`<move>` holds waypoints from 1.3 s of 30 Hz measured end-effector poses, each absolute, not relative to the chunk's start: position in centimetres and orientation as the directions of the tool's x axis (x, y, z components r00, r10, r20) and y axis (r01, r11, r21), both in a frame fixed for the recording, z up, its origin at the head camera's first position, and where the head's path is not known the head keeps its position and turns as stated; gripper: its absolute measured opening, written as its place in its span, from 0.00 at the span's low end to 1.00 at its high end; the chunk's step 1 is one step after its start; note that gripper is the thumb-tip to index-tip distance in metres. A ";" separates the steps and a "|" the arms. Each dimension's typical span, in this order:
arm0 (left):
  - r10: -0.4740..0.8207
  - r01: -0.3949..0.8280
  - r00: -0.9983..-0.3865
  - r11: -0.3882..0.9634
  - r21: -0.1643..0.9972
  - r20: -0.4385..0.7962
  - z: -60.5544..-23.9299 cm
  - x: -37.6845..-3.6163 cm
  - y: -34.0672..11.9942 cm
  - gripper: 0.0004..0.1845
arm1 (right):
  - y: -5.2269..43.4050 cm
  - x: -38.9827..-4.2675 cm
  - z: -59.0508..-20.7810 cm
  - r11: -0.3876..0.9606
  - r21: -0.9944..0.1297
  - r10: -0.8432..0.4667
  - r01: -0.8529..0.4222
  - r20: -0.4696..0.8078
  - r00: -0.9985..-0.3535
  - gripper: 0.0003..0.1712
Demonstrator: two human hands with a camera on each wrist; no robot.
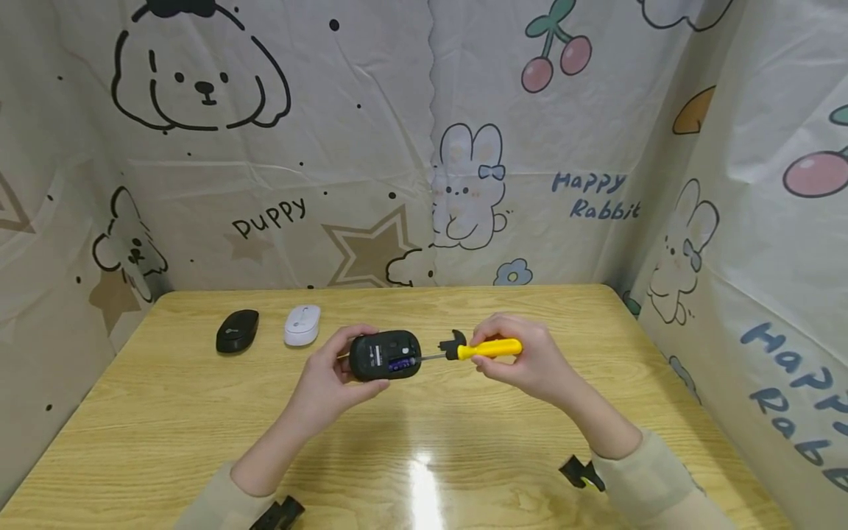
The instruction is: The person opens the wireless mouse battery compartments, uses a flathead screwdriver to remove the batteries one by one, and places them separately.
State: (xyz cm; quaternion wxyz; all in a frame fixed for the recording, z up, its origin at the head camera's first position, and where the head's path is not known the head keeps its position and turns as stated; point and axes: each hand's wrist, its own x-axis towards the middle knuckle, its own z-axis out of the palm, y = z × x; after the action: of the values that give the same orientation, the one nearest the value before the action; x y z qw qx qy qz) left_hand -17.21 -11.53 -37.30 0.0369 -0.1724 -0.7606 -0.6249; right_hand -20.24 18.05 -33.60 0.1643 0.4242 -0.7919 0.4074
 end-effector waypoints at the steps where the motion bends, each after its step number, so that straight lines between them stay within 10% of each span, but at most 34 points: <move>1: 0.216 0.309 -0.937 0.159 0.938 0.273 -37.3 -17.2 -11.5 0.35 | 18.0 -20.2 -33.6 0.310 -0.501 -0.540 -0.808 0.606 -0.583 0.15; 29: 0.202 0.323 -0.937 0.187 0.928 0.285 -37.6 -17.1 -11.2 0.37 | 17.5 -20.5 -33.1 0.267 -0.399 -0.629 -0.877 0.617 -0.472 0.16; 39: 0.179 0.225 -0.962 0.100 0.969 0.205 -37.9 -17.2 -11.7 0.38 | 19.0 -21.5 -35.6 0.127 -0.681 -0.545 -0.721 0.559 -0.625 0.15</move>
State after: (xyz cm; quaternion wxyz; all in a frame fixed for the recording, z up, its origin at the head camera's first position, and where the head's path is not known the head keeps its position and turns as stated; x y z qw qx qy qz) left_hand -17.18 -11.66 -37.91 0.0174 -0.1364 -0.7413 -0.6570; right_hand -21.50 19.01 -35.58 0.0868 0.4245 -0.7457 0.5062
